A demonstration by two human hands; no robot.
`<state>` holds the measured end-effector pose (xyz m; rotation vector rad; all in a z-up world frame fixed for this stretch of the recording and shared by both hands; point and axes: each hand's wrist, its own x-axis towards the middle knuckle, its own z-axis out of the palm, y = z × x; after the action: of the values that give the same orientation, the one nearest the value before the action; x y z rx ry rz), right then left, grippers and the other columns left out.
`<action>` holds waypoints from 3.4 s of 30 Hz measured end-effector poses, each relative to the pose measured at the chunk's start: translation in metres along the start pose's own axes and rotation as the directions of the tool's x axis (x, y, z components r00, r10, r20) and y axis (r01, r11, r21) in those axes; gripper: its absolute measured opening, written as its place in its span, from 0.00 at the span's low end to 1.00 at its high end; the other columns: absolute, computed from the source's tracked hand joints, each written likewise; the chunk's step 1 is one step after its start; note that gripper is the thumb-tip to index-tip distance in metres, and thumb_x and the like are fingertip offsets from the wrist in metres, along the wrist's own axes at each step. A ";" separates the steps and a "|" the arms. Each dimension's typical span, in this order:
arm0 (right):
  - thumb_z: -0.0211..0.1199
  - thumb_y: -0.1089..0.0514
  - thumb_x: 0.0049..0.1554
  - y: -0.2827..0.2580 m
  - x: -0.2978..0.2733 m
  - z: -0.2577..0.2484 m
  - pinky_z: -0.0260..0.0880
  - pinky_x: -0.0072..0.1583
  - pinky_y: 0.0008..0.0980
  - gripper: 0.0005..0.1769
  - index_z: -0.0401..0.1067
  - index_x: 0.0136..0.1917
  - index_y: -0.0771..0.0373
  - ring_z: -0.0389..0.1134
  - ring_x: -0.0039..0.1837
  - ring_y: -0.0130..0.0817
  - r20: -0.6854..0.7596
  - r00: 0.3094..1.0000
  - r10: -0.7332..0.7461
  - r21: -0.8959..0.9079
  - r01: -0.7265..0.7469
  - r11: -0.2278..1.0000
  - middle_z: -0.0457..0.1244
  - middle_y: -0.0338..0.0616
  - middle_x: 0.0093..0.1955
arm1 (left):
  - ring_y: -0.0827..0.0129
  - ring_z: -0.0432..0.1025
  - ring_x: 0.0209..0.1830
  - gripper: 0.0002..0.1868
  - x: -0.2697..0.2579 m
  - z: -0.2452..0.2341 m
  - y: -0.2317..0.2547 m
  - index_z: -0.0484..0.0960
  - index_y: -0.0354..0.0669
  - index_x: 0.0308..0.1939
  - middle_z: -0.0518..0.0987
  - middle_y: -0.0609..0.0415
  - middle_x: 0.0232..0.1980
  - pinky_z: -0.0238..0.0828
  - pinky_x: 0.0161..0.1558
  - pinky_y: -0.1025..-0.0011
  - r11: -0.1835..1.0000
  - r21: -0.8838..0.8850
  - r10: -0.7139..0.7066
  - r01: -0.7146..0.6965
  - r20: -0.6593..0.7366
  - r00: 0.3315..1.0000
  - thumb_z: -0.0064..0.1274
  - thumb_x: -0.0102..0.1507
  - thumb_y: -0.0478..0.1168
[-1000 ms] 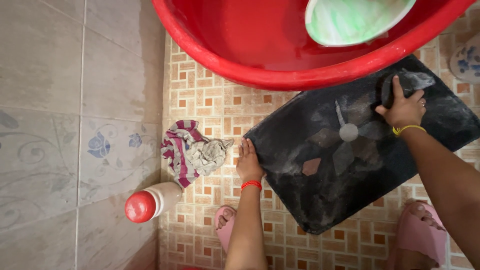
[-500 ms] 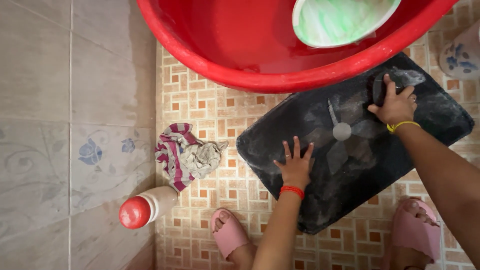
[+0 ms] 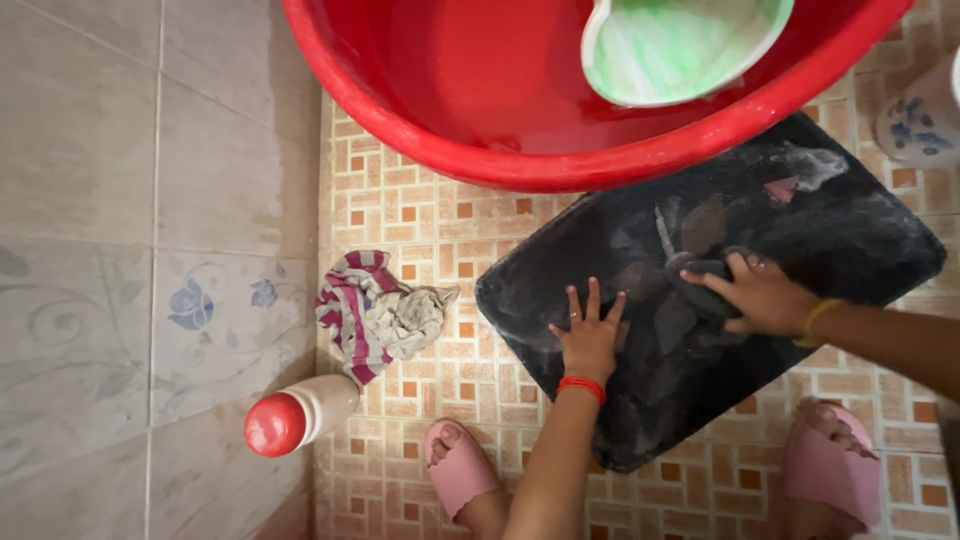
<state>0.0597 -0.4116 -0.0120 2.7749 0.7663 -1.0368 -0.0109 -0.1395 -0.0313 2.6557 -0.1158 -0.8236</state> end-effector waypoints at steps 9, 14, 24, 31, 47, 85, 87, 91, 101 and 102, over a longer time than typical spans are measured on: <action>0.75 0.41 0.48 0.026 0.066 -0.017 0.65 0.63 0.58 0.56 0.46 0.82 0.29 0.60 0.69 0.64 -0.153 0.875 0.460 0.305 -0.401 0.864 0.52 0.62 0.70 | 0.50 0.27 0.85 0.51 -0.010 -0.028 0.008 0.51 0.76 0.79 0.29 0.59 0.86 0.47 0.69 0.26 0.995 0.094 -0.060 0.046 0.160 0.985 0.62 0.60 0.35; 0.76 0.40 0.45 -0.026 0.028 0.004 0.65 0.66 0.52 0.59 0.44 0.80 0.30 0.62 0.66 0.62 -0.219 0.962 0.164 0.181 -0.125 0.975 0.50 0.65 0.70 | 0.49 0.29 0.85 0.44 -0.003 -0.011 0.000 0.53 0.75 0.78 0.32 0.59 0.86 0.49 0.66 0.23 0.998 0.058 -0.026 0.023 0.046 0.999 0.59 0.64 0.39; 0.77 0.42 0.44 0.018 0.065 -0.028 0.67 0.66 0.53 0.59 0.49 0.82 0.25 0.63 0.66 0.63 -0.244 0.901 0.358 0.334 -0.269 0.904 0.56 0.61 0.67 | 0.48 0.32 0.85 0.52 -0.005 -0.009 -0.002 0.56 0.74 0.78 0.35 0.58 0.86 0.53 0.65 0.24 0.998 0.064 -0.003 0.003 -0.003 1.000 0.67 0.56 0.34; 0.77 0.41 0.45 -0.013 0.063 -0.025 0.65 0.65 0.56 0.58 0.49 0.82 0.29 0.60 0.68 0.65 -0.219 0.874 0.434 0.362 -0.340 0.868 0.53 0.62 0.70 | 0.50 0.30 0.85 0.58 -0.010 -0.020 0.005 0.53 0.76 0.78 0.32 0.60 0.86 0.52 0.67 0.26 0.997 0.073 -0.025 0.020 0.076 0.997 0.71 0.52 0.34; 0.78 0.44 0.43 0.054 0.037 0.002 0.68 0.63 0.55 0.61 0.50 0.83 0.30 0.63 0.65 0.65 -0.224 0.827 0.515 0.464 -0.375 0.803 0.54 0.66 0.68 | 0.51 0.29 0.85 0.60 -0.008 -0.020 0.001 0.52 0.75 0.79 0.31 0.60 0.86 0.53 0.67 0.28 0.995 0.100 -0.022 0.013 0.082 0.996 0.72 0.51 0.35; 0.74 0.37 0.46 -0.102 0.072 -0.016 0.68 0.62 0.50 0.51 0.55 0.78 0.45 0.64 0.63 0.57 -0.289 0.870 0.400 0.316 -0.308 0.898 0.56 0.63 0.66 | 0.49 0.29 0.85 0.80 -0.020 -0.021 -0.026 0.37 0.33 0.79 0.27 0.35 0.83 0.66 0.67 0.62 0.986 0.007 -0.169 0.169 0.018 0.985 0.81 0.39 0.52; 0.77 0.39 0.40 -0.153 0.060 0.022 0.68 0.60 0.50 0.64 0.41 0.80 0.35 0.63 0.59 0.62 -0.392 0.918 0.067 0.241 0.033 0.970 0.54 0.68 0.62 | 0.48 0.31 0.85 0.81 -0.018 -0.006 -0.047 0.37 0.32 0.80 0.30 0.33 0.83 0.63 0.69 0.63 0.991 0.095 -0.098 0.094 0.040 0.994 0.81 0.39 0.51; 0.75 0.40 0.43 -0.106 0.049 -0.007 0.70 0.60 0.46 0.62 0.41 0.81 0.28 0.65 0.59 0.55 -0.261 0.965 0.033 0.258 0.036 0.965 0.55 0.59 0.60 | 0.54 0.37 0.84 0.76 -0.004 0.006 -0.056 0.41 0.36 0.81 0.34 0.38 0.85 0.68 0.65 0.64 0.988 0.147 -0.040 0.046 -0.044 0.998 0.79 0.42 0.49; 0.74 0.35 0.46 0.030 0.034 0.035 0.66 0.63 0.55 0.63 0.42 0.86 0.30 0.62 0.64 0.67 -0.196 0.746 0.636 0.429 -0.518 0.740 0.53 0.71 0.65 | 0.51 0.32 0.85 0.70 -0.025 -0.031 -0.019 0.37 0.46 0.81 0.29 0.39 0.84 0.51 0.73 0.44 0.971 0.146 -0.193 0.188 0.022 0.981 0.75 0.49 0.45; 0.74 0.36 0.45 0.016 0.025 0.043 0.67 0.63 0.53 0.65 0.40 0.87 0.31 0.62 0.63 0.65 -0.190 0.791 0.581 0.413 -0.472 0.779 0.53 0.71 0.65 | 0.50 0.31 0.86 0.72 -0.029 -0.046 -0.013 0.36 0.55 0.83 0.27 0.38 0.85 0.52 0.75 0.46 0.977 0.097 -0.198 0.188 0.110 0.974 0.75 0.48 0.44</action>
<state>0.0580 -0.4251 -0.0629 3.1883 -0.2511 -0.6749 -0.0091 -0.1078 0.0151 2.7287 0.0810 -1.0617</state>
